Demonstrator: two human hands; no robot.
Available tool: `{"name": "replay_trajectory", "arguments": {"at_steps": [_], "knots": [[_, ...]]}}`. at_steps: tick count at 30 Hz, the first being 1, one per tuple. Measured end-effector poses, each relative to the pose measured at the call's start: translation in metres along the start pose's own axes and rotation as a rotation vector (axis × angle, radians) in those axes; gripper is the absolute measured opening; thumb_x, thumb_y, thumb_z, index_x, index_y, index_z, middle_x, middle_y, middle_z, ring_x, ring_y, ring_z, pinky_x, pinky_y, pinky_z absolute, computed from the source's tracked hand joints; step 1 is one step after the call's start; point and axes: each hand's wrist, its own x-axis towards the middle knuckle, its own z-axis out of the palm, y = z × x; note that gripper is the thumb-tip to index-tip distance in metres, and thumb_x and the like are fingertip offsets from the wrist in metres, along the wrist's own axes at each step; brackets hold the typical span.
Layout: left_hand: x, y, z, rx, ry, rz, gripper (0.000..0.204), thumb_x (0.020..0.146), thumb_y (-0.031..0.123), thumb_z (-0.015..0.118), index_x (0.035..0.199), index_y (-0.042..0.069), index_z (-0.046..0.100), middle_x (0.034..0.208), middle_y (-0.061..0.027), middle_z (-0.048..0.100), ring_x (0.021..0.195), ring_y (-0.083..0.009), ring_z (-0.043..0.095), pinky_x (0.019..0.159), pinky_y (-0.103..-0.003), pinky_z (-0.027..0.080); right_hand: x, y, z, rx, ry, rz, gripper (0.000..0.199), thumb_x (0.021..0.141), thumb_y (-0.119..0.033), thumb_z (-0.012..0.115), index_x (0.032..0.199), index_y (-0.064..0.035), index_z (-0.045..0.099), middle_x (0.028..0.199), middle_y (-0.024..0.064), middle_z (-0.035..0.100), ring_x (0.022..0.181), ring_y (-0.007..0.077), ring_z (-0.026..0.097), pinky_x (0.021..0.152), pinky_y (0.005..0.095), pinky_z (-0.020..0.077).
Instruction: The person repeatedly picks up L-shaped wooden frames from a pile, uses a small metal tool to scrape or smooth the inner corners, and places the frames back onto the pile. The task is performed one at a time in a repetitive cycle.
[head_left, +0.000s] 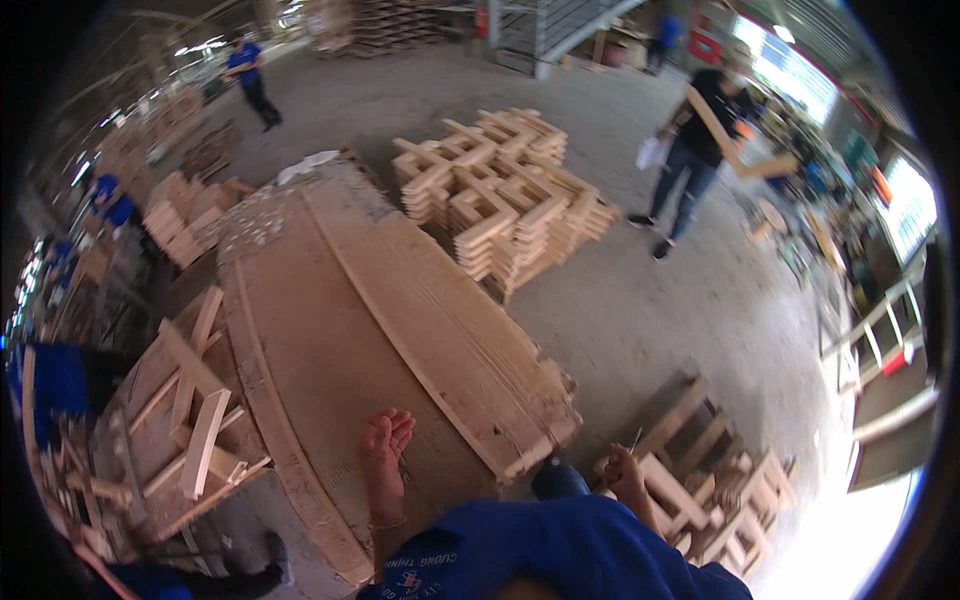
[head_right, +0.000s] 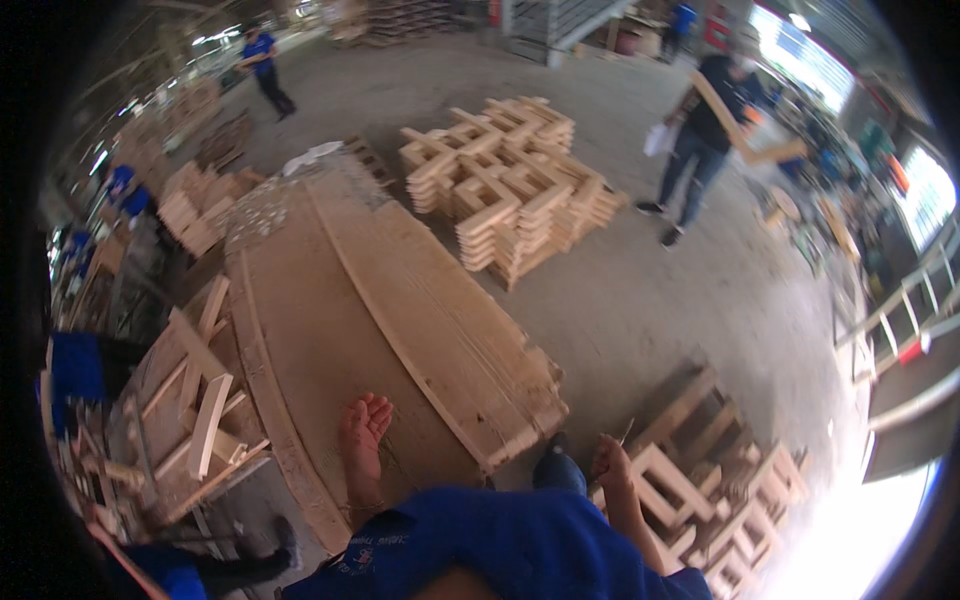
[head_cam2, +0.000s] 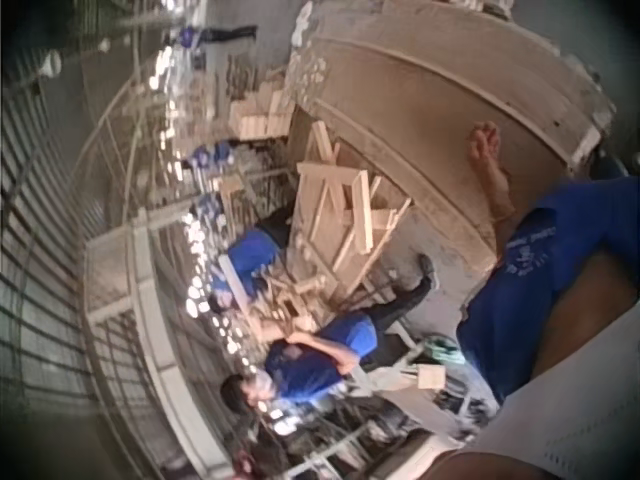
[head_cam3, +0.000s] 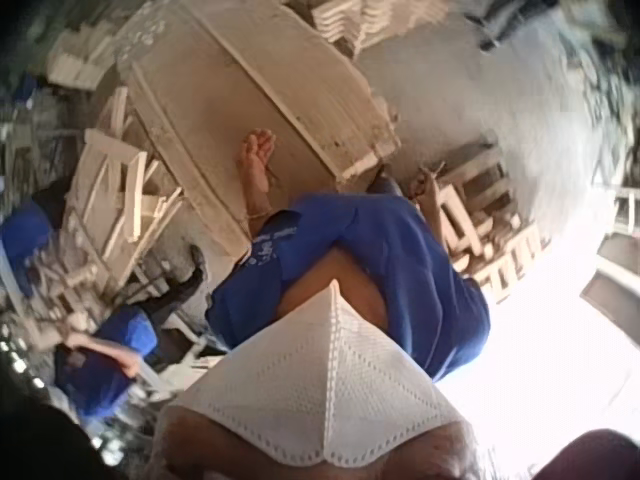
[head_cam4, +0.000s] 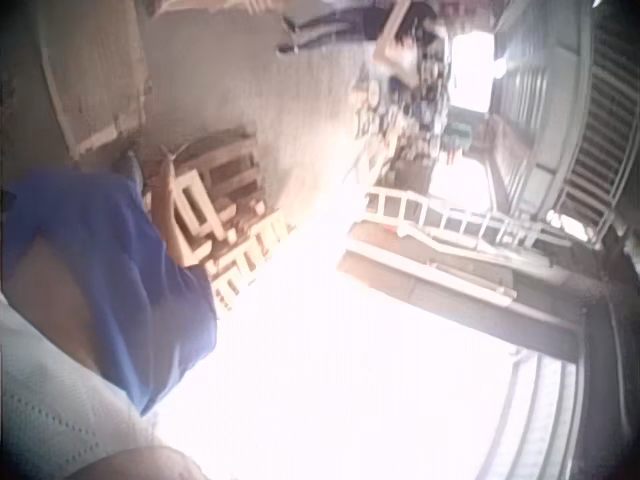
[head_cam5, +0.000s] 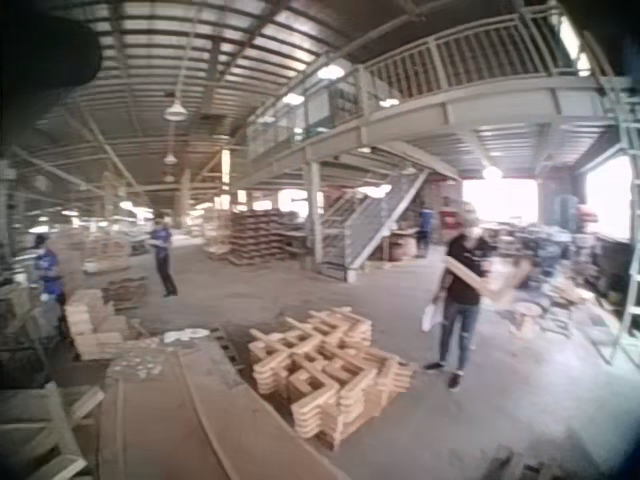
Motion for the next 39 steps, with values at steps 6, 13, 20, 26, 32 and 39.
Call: {"name": "replay_trajectory", "arguments": {"at_steps": [6,13,20,26,32,39], "knots": [[0.033,-0.012,0.068,-0.095,0.102,0.109,0.027,0.092,0.029,0.053,0.102,0.005,0.056,0.099,-0.0102,0.063,0.095,-0.0195,0.061,0.088,-0.032,0.045,0.088,-0.078,0.04,-0.142,-0.01,0.181,0.032,0.084,-0.025,0.059,0.058,-0.0192,0.041,0.046,-0.0039,0.034,0.034,0.0098,0.027,0.032,0.0251,0.022],[0.101,-0.071,0.198,-0.159,0.185,0.281,0.025,0.093,0.027,0.052,0.083,0.006,0.06,0.091,-0.0098,0.065,0.092,-0.0215,0.062,0.088,-0.035,0.047,0.214,-0.235,0.032,-0.398,0.034,0.292,0.019,0.082,-0.026,0.061,0.073,-0.013,0.05,0.048,-0.0026,0.034,0.036,0.0097,0.028,0.033,0.0237,0.0222],[0.123,-0.105,0.261,-0.323,0.346,0.242,0.033,0.096,0.035,0.041,0.084,0.009,0.055,0.094,-0.009,0.063,0.092,-0.0234,0.061,0.089,-0.036,0.046,0.293,-0.394,0.049,-0.31,-0.006,0.053,0.016,0.082,-0.023,0.061,0.096,-0.0153,0.056,0.053,-0.004,0.041,0.037,0.0075,0.029,0.033,0.0228,0.0226],[0.126,-0.099,0.279,-0.43,0.499,0.215,0.033,0.095,0.042,0.041,0.082,0.014,0.054,0.094,-0.0053,0.063,0.09,-0.0205,0.061,0.086,-0.034,0.046,0.343,-0.394,0.149,-0.306,-0.264,0.172,0.013,0.084,-0.022,0.06,0.095,-0.0172,0.057,0.053,-0.0053,0.044,0.037,0.006,0.028,0.033,0.0207,0.0215],[0.153,-0.092,0.282,-0.568,0.513,0.245,0.03,0.095,0.042,0.043,0.084,0.016,0.055,0.092,-0.0021,0.064,0.089,-0.0172,0.062,0.084,-0.032,0.046,0.342,-0.346,0.235,-0.464,-0.447,0.394,0.013,0.085,-0.022,0.06,0.095,-0.0149,0.055,0.055,-0.0051,0.045,0.039,0.0049,0.028,0.035,0.0199,0.0207],[0.205,-0.063,0.263,-0.598,0.531,0.347,0.027,0.095,0.039,0.043,0.089,0.016,0.054,0.094,-0.0017,0.063,0.091,-0.0174,0.061,0.085,-0.034,0.047,0.376,-0.353,0.287,-0.601,-0.294,0.391,0.012,0.085,-0.022,0.059,0.094,-0.0149,0.054,0.053,-0.0042,0.04,0.038,0.0068,0.027,0.034,0.0213,0.0212]]}}
